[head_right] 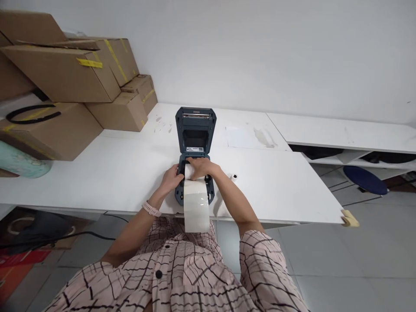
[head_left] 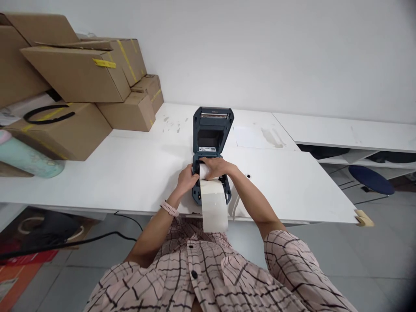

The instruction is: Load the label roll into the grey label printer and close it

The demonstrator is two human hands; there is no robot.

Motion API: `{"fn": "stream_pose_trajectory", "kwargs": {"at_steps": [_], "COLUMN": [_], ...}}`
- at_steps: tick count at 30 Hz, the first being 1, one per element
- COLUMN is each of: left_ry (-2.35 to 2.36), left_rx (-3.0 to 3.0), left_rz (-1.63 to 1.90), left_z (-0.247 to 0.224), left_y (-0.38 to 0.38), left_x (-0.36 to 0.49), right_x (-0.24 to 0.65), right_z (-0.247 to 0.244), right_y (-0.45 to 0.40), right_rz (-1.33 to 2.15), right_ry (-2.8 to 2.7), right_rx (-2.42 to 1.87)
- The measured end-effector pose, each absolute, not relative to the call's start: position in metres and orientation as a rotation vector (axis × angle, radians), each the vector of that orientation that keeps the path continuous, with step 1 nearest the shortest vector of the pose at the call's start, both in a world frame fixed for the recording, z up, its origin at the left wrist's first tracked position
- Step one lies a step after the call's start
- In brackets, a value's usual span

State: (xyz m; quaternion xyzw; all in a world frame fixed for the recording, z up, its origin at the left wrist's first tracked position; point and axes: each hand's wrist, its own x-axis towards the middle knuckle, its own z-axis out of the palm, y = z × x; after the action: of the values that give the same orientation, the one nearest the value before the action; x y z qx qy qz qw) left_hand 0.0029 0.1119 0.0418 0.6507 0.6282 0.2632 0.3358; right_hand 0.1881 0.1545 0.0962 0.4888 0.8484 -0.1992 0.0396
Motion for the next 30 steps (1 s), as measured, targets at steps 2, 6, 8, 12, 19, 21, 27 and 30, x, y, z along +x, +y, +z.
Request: {"fn": "stream_pose_trajectory", "kwargs": {"at_steps": [2,6,8,12,19,21,27,30], "left_ry": [1.634,1.628,1.619,1.56,1.524,1.513,1.479,1.467], "left_rx": [1.693,1.676,1.665,1.631,1.553,1.541,1.52,1.499], "left_rz": [0.704,0.722,0.737,0.775,0.847,0.867,0.899,0.916], "left_z": [0.04,0.036,0.035,0.032,0.03,0.029,0.024,0.02], "left_y": [0.112,0.114,0.113,0.112,0.111,0.111,0.113,0.114], "left_x": [0.002,0.002,0.002,0.002,0.001,0.001,0.0,0.0], "right_x": [0.199,0.243,0.268,0.308,0.327,0.327,0.35,0.366], "right_z": [0.104,0.125,0.134,0.128,0.056,0.04,0.021,0.014], "right_y": [0.151,0.131,0.123,0.127,0.178,0.184,0.145,0.098], "right_rz": [-0.744,-1.173,-1.263,-1.195,-1.262,-1.3,-1.568,-1.747], "right_ry": [2.665,2.965,3.109,3.152,2.686,2.634,2.593,2.604], "right_rx": [1.43,1.329,1.4,1.912,2.549,2.589,2.657,2.655]}}
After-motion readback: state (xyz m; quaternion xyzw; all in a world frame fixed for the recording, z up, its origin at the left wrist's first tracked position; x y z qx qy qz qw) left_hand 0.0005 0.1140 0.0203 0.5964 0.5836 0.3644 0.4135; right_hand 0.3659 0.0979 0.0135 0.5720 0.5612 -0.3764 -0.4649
